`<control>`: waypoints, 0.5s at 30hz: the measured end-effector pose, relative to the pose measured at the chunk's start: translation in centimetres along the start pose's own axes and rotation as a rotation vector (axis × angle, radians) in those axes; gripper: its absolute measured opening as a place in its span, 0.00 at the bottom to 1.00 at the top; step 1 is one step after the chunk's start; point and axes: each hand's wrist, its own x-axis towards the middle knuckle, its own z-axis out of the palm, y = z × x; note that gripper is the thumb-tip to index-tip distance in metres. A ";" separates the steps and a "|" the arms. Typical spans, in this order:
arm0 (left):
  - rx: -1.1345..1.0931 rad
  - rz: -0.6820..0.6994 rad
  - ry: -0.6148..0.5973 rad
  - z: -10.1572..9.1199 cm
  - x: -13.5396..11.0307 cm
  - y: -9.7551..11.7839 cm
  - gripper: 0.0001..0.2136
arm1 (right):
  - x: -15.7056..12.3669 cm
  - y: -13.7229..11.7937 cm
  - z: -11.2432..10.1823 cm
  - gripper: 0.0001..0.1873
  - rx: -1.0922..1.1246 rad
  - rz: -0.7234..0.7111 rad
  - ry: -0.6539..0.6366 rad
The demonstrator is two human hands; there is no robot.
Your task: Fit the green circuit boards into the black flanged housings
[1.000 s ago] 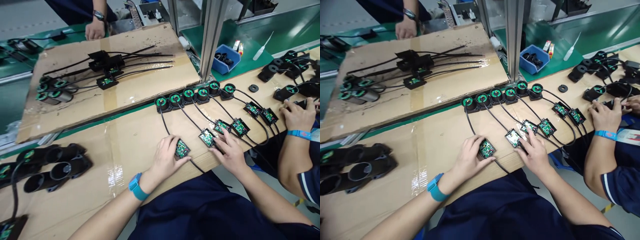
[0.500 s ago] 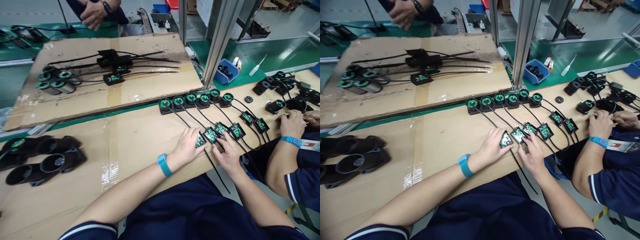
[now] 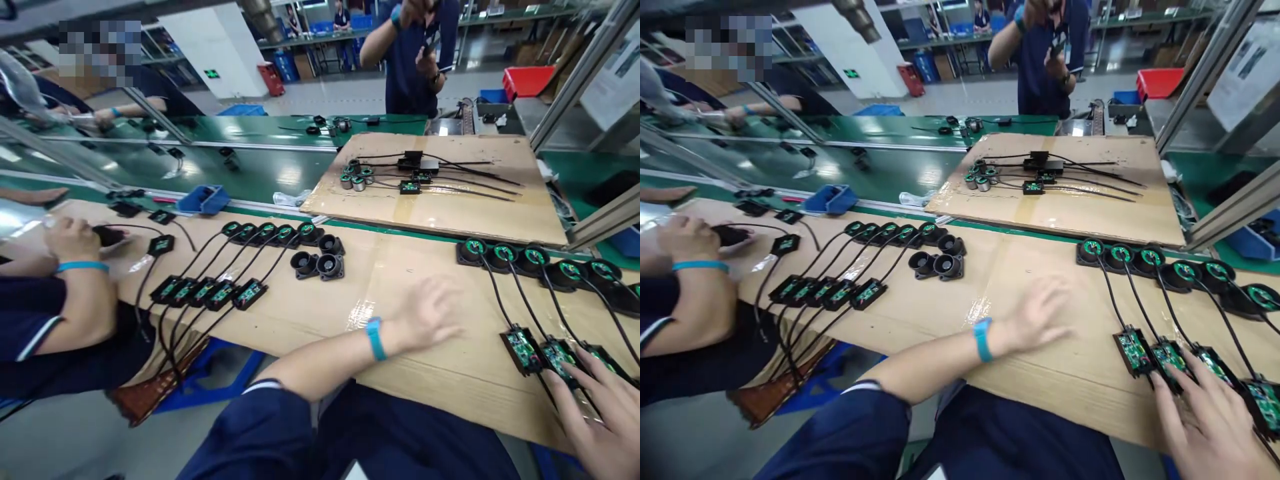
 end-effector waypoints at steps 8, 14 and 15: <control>0.472 -0.636 0.368 -10.3 -9.7 -12.4 0.22 | 14.0 -8.1 6.1 0.13 0.017 -0.257 -0.124; 0.175 -0.428 0.353 -8.8 -10.3 -11.6 0.22 | 27.8 -18.8 19.6 0.17 0.065 -0.320 -0.314; 0.121 -0.414 0.331 -8.6 -10.2 -11.6 0.24 | 29.9 -20.9 22.1 0.19 0.058 -0.328 -0.343</control>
